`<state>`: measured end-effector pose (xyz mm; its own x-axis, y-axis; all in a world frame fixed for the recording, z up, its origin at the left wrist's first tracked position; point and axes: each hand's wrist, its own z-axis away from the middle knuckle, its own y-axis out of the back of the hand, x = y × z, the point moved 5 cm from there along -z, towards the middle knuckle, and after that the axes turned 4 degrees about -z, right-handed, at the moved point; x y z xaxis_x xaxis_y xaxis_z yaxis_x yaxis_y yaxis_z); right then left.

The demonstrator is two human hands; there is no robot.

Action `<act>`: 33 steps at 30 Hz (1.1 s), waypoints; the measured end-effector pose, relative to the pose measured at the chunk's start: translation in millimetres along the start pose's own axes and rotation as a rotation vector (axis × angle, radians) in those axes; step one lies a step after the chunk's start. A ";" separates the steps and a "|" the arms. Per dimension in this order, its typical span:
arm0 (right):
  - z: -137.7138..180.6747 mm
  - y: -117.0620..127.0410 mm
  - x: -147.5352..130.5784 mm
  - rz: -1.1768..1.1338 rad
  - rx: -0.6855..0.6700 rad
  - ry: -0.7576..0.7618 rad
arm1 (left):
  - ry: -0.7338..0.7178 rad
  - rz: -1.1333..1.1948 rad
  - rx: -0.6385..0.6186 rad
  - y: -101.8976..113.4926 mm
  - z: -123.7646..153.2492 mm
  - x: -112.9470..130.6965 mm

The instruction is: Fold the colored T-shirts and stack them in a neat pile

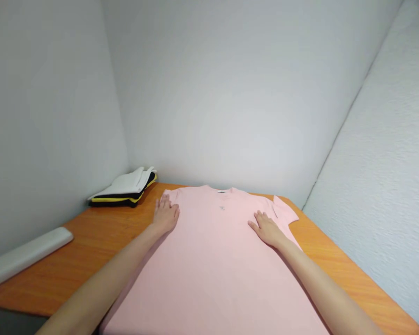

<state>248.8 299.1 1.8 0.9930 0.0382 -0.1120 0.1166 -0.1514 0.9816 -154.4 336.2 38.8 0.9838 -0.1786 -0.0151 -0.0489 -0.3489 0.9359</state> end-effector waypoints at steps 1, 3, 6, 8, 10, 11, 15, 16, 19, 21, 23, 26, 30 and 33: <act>-5.5 -1.8 3.8 0.007 0.009 -0.006 | 0.038 -0.009 0.010 0.4 -5.1 -10.6; -12.9 -4.6 8.9 0.025 0.029 -0.018 | 0.097 -0.017 0.010 1.6 -14.7 -29.0; -17.0 -8.1 11.5 0.046 0.066 -0.030 | 0.164 -0.011 0.000 5.0 -26.8 -49.7; -16.8 -10.6 12.0 0.047 0.088 -0.030 | 0.247 -0.019 0.013 10.0 -30.5 -61.1; -16.1 -12.4 12.1 0.041 0.101 -0.026 | 0.355 -0.049 0.048 17.1 -28.6 -70.5; -15.7 -12.7 12.0 0.037 0.105 -0.024 | 0.399 -0.071 0.073 20.9 -26.1 -73.6; -16.7 -4.2 9.8 0.027 0.110 -0.037 | 0.305 -0.121 0.120 22.8 -22.6 -68.0; -17.8 0.4 9.9 0.030 0.109 -0.048 | 0.210 -0.109 0.081 16.7 -25.9 -62.5; -23.2 16.1 18.7 0.068 0.103 -0.126 | -0.038 -0.039 -0.116 -13.5 -41.7 -45.6; -25.8 25.0 33.0 0.106 0.096 -0.202 | -0.073 -0.010 -0.216 -33.5 -53.9 -39.7; -24.7 31.9 50.5 0.140 0.089 -0.264 | -0.035 -0.005 -0.271 -48.2 -63.2 -38.7; -14.5 42.1 75.8 0.191 0.099 -0.333 | 0.057 -0.013 -0.331 -59.9 -67.1 -42.0; 8.5 58.9 104.6 0.288 0.179 -0.506 | 0.102 -0.025 -0.349 -62.5 -63.3 -41.9; 16.7 69.4 110.2 0.405 0.315 -0.536 | 0.113 -0.038 -0.335 -62.1 -62.1 -38.9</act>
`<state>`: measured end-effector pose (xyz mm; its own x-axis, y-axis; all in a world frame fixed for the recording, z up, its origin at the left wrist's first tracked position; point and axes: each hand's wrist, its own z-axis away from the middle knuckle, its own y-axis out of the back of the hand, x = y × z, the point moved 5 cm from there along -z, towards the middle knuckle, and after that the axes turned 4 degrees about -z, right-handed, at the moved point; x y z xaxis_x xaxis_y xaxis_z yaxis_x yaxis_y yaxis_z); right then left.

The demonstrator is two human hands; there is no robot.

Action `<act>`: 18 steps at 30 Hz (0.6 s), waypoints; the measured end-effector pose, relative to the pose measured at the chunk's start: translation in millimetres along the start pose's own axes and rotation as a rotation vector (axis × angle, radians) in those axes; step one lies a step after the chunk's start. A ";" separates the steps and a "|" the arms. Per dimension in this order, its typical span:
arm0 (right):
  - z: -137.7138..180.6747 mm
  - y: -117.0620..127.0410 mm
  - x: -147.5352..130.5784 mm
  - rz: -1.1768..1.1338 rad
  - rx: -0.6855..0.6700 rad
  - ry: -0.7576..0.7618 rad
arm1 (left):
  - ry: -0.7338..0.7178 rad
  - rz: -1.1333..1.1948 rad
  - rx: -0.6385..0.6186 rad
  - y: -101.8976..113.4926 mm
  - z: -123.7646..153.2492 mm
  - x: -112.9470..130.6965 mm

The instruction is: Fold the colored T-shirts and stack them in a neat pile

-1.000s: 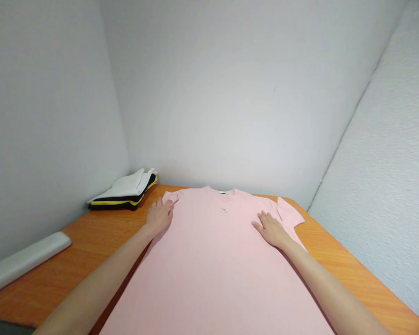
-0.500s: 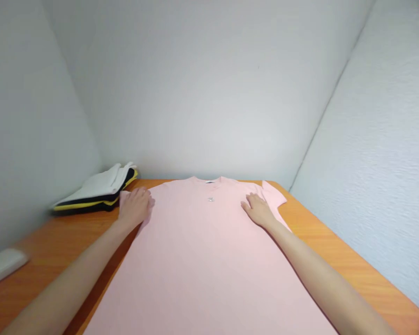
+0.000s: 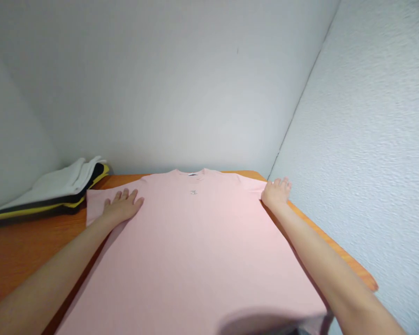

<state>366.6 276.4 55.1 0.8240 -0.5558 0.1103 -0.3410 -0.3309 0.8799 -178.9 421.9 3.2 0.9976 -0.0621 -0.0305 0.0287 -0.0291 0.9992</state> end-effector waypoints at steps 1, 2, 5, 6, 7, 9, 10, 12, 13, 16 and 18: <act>-0.3 0.3 -3.7 -0.016 0.028 0.053 | 0.001 0.000 0.003 0.1 0.0 1.0; -0.8 -2.1 -10.4 -0.061 0.013 0.128 | 0.003 0.001 0.001 0.1 -0.1 1.6; -2.0 -24.0 -32.8 -0.234 -0.264 0.254 | 0.003 0.002 -0.007 0.8 -0.9 2.5; -2.4 -32.7 -38.1 -0.270 -0.370 0.248 | -0.001 0.000 -0.011 1.4 -1.2 2.8; -3.1 -40.3 -41.6 -0.291 -0.451 0.228 | -0.004 -0.002 -0.013 2.2 -1.6 3.2; -6.6 -51.1 -43.7 -0.298 -0.523 0.183 | -0.006 -0.005 -0.020 3.5 -2.4 4.5; -9.1 -54.6 -43.3 -0.294 -0.529 0.169 | -0.004 -0.005 -0.022 4.1 -3.0 5.4; -14.2 -59.7 -41.4 -0.288 -0.522 0.159 | 0.001 -0.002 -0.018 4.7 -4.4 7.7; -16.3 -61.7 -40.4 -0.285 -0.512 0.157 | 0.003 0.000 -0.013 4.6 -5.2 8.8; -20.5 -65.3 -38.6 -0.274 -0.457 0.158 | -0.004 0.007 0.013 4.1 -7.0 12.0; -21.2 -65.6 -38.7 -0.274 -0.425 0.159 | -0.014 0.009 0.033 5.7 -6.3 13.5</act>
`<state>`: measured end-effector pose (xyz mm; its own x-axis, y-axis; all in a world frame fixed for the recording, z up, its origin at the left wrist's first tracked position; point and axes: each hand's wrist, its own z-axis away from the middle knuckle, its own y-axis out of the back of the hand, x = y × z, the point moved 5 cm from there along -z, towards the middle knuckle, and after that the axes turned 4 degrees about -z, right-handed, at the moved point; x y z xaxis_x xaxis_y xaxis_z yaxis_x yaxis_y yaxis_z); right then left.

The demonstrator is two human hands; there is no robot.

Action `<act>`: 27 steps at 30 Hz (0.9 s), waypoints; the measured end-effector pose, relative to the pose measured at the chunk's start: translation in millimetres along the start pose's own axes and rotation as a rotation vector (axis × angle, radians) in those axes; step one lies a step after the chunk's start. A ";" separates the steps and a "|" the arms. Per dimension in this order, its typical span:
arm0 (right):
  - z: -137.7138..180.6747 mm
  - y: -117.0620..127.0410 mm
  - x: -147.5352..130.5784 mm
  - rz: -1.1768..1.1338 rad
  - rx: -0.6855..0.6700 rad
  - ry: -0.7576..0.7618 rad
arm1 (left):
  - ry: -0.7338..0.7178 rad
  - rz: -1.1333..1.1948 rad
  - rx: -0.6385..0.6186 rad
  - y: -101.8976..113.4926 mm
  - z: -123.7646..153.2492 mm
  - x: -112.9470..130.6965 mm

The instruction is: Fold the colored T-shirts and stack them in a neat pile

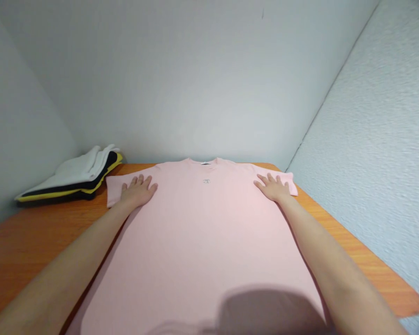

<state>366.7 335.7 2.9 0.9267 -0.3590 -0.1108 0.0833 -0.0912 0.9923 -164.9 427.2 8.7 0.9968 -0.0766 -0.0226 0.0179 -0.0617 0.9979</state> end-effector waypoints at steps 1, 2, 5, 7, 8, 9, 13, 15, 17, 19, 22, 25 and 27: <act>0.4 0.6 -0.8 0.000 0.006 0.005 | -0.006 -0.006 0.010 2.3 1.3 0.9; 1.5 2.0 -2.4 0.005 0.006 0.011 | -0.012 -0.015 0.021 5.8 3.4 2.1; 11.6 14.9 -13.4 0.094 0.047 0.042 | -0.038 -0.054 0.076 24.3 15.9 10.3; 28.7 28.6 -28.2 0.168 0.121 0.101 | -0.099 -0.070 0.125 39.4 31.0 23.1; 41.8 34.5 -37.1 0.178 0.148 0.144 | -0.140 -0.074 0.142 45.7 41.3 31.6; 58.3 38.8 -46.4 0.164 0.154 0.192 | -0.183 -0.072 0.143 50.1 53.9 40.9; 153.4 40.1 -76.7 0.000 0.055 0.423 | -0.334 -0.009 0.052 50.6 127.7 75.0; 206.1 36.8 -83.7 -0.077 0.028 0.521 | -0.399 0.029 0.010 45.0 172.4 84.2; 248.8 32.4 -84.1 -0.130 0.012 0.573 | -0.416 0.053 -0.021 37.9 210.8 85.5; 276.0 28.8 -78.6 -0.158 0.002 0.587 | -0.384 0.061 -0.047 31.0 236.3 81.4; 291.8 27.8 -59.1 -0.161 0.006 0.569 | -0.320 0.034 -0.041 25.4 251.1 74.4; 294.9 30.8 -28.6 -0.134 0.033 0.504 | -0.298 -0.003 -0.006 24.5 250.8 71.8; 297.0 33.2 -9.4 -0.121 0.061 0.449 | -0.300 -0.017 0.004 23.4 248.7 71.4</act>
<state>251.9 60.1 20.6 0.9796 0.0935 -0.1779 0.1916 -0.1669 0.9672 -112.6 172.8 15.5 0.9288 -0.3662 -0.0568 0.0337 -0.0692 0.9970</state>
